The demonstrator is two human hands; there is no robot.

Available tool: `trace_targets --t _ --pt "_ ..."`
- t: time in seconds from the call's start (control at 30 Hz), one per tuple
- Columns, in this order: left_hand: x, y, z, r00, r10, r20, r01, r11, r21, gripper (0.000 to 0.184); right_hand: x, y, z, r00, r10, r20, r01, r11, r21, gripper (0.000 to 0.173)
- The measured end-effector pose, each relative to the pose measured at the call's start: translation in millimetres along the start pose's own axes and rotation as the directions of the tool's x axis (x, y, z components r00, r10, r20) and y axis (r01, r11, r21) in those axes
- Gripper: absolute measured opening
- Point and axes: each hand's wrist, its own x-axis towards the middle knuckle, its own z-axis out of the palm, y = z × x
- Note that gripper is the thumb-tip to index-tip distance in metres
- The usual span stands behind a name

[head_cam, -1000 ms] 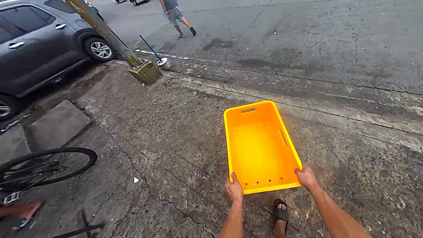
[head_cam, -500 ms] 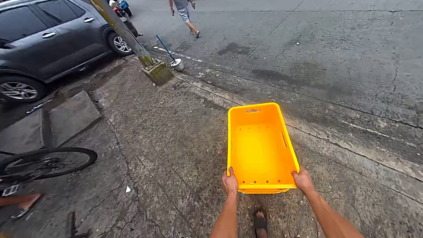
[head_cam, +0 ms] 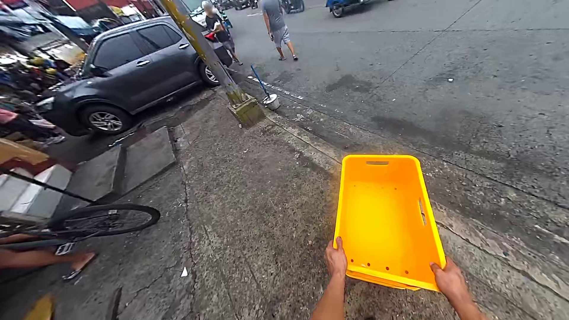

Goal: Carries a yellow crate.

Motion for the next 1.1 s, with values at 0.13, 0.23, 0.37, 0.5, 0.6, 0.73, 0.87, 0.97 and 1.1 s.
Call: trace_targets --t 0.13,0.23,0.37,0.5,0.6,0.73,0.87,0.97,1.1 --pt "29 37 15 1.000 0.004 0.008 -0.004 1.000 0.000 0.047 39 -25 0 1.000 -0.022 -0.015 0.022 0.999 0.034 0.045" --pt "47 59 32 1.000 -0.001 0.005 0.001 1.000 -0.017 0.047 73 -48 -7 0.999 -0.042 -0.007 0.042 0.998 0.045 0.044" --pt "49 100 60 1.000 -0.024 0.016 0.024 1.000 0.006 0.047 133 -72 -33 0.999 -0.031 0.009 0.031 0.999 0.018 0.044" --pt "33 112 101 0.998 -0.047 -0.036 0.045 0.997 -0.055 0.045 173 -68 -69 0.995 -0.026 0.091 0.025 1.000 0.015 0.046" --pt "48 118 100 1.000 -0.023 -0.004 0.023 0.998 -0.057 0.044 173 -81 -71 0.988 -0.042 0.145 0.038 0.999 0.028 0.053" --pt "49 119 98 1.000 -0.027 0.009 0.027 1.000 0.004 0.044 169 -71 -68 0.993 -0.023 0.118 0.015 0.997 0.070 0.053" --pt "55 125 91 0.997 -0.044 0.063 0.044 0.999 -0.002 0.047 165 -78 -61 0.997 -0.014 0.071 0.006 0.994 0.106 0.049" --pt "65 129 85 0.993 -0.037 0.115 0.039 0.999 -0.012 0.048 158 -84 -54 1.000 0.014 0.022 -0.017 0.992 0.125 0.051" --pt "73 131 82 0.991 -0.040 0.127 0.038 0.999 0.019 0.051 150 -107 -52 0.998 0.055 0.035 -0.057 0.996 0.070 0.050"
